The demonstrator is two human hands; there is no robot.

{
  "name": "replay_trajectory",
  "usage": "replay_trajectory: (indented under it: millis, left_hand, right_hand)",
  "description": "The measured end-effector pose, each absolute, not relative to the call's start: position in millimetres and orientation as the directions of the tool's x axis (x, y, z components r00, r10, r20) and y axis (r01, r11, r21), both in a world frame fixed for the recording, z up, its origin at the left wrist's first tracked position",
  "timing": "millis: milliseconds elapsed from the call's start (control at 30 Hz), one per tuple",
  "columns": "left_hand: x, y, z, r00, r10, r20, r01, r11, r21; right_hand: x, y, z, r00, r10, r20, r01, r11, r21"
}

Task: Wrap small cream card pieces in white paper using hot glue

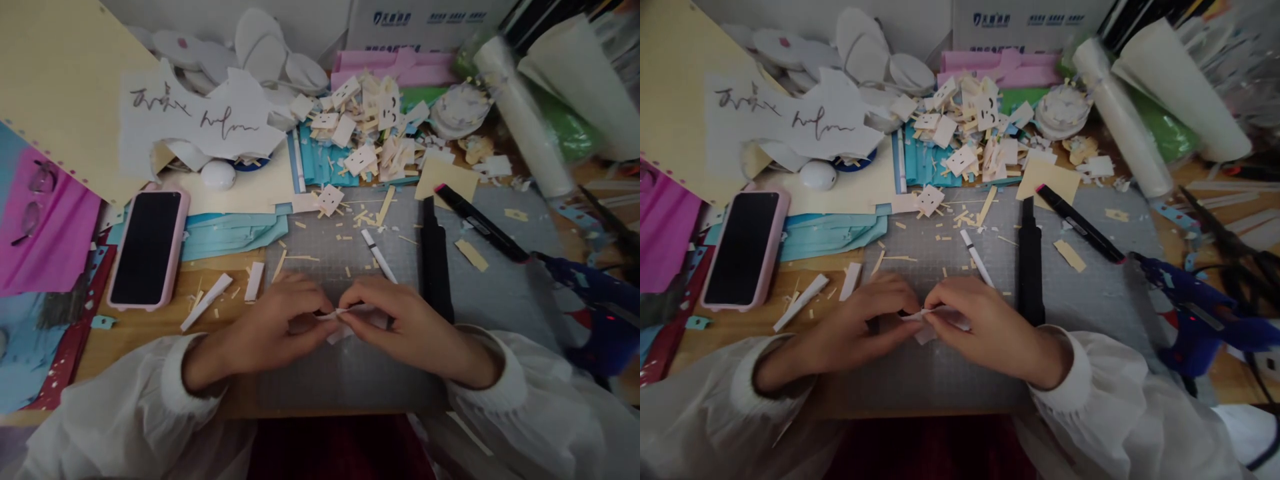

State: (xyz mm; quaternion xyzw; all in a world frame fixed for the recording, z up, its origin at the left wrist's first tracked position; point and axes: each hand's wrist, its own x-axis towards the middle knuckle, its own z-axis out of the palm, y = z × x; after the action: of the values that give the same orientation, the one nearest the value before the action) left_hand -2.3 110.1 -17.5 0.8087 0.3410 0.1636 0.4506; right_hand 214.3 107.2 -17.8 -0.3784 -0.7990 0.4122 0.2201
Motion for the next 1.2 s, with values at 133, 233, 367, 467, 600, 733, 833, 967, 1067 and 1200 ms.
replay_trajectory:
  millis: [133,233,367,467,600,733,833,967,1067,1200]
  left_hand:
    - [-3,109,-15,0.699,0.715,-0.030,0.393,-0.349,0.851]
    - [-3,109,-16,0.702,0.712,-0.011,0.377,-0.359,0.854]
    - [-5,108,-17,0.702,0.712,0.030,0.312,-0.345,0.885]
    - [-5,109,-16,0.670,0.741,0.041,0.275,-0.300,0.913]
    - [-4,111,-11,0.637,0.770,0.035,0.224,-0.228,0.947]
    - [-2,113,-7,0.607,0.794,-0.022,0.208,-0.132,0.969]
    - [-2,112,-6,0.577,0.807,-0.124,0.294,-0.064,0.954]
    - [-2,111,-8,0.565,0.810,-0.157,0.332,-0.048,0.942]
    - [-2,111,-10,0.568,0.808,-0.158,0.331,-0.048,0.942]
    - [-3,111,-12,0.552,0.821,-0.147,0.336,-0.057,0.940]
  right_hand:
    - [211,106,-18,-0.616,0.785,0.060,0.415,0.388,-0.823]
    - [209,104,-18,-0.619,0.782,0.075,0.406,0.400,-0.822]
    - [208,103,-20,-0.639,0.751,0.164,0.349,0.473,-0.809]
    - [208,101,-23,-0.645,0.716,0.268,0.305,0.562,-0.769]
    - [209,99,-27,-0.651,0.634,0.418,0.269,0.708,-0.653]
    - [209,97,-28,-0.625,0.636,0.452,0.249,0.711,-0.657]
    - [208,96,-27,-0.590,0.703,0.398,0.236,0.622,-0.747]
    - [208,97,-26,-0.572,0.753,0.325,0.227,0.526,-0.820]
    - [208,98,-24,-0.581,0.771,0.261,0.244,0.471,-0.848]
    - [209,100,-19,-0.559,0.824,0.094,0.313,0.315,-0.896]
